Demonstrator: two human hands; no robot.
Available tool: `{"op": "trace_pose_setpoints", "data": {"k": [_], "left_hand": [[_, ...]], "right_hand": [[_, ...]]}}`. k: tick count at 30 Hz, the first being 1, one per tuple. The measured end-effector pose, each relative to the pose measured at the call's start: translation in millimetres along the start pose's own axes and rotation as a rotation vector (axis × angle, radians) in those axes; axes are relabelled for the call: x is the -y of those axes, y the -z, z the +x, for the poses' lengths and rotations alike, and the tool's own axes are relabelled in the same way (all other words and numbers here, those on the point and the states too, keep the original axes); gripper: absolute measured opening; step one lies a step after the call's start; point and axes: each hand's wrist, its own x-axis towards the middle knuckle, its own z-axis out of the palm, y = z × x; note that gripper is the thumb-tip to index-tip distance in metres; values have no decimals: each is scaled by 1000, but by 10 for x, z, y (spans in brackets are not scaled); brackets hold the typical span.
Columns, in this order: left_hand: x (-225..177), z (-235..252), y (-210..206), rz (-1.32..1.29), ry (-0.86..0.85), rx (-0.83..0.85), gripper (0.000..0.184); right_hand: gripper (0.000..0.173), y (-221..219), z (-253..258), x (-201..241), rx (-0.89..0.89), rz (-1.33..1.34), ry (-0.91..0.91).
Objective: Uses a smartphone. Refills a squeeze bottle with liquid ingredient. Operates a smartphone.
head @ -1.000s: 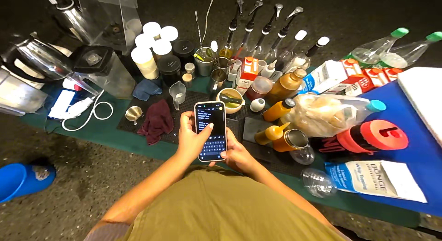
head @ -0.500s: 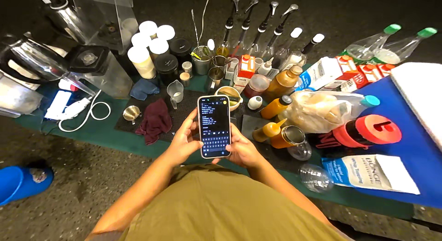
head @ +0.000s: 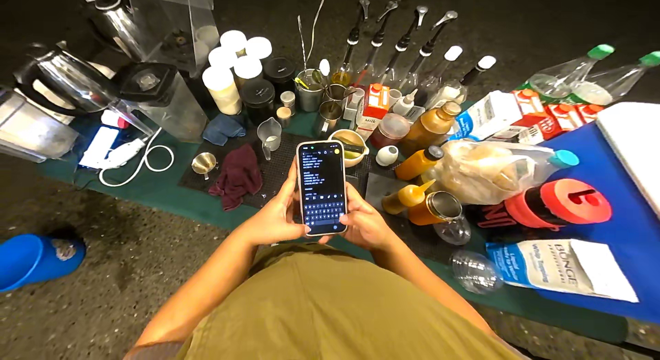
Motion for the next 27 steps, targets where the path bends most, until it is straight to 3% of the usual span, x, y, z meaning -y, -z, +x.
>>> {"op": "trace_pose_setpoints", "data": {"k": [3, 7, 18, 23, 27], "left_hand": [[-6, -1, -19, 19, 26, -20, 121], [-20, 7, -74, 60, 123, -114, 116], [19, 12, -52, 44, 59, -55, 121], [40, 11, 11, 19, 4, -9, 122], [31, 23, 24, 16, 4, -8, 121]], "right_hand": [[46, -140, 20, -22, -205, -143, 0], [52, -315, 60, -45, -437, -288, -33], [45, -334, 99, -44, -509, -336, -27], [37, -160, 56, -90, -310, -149, 62], [37, -153, 74, -98, -302, -93, 79]]}}
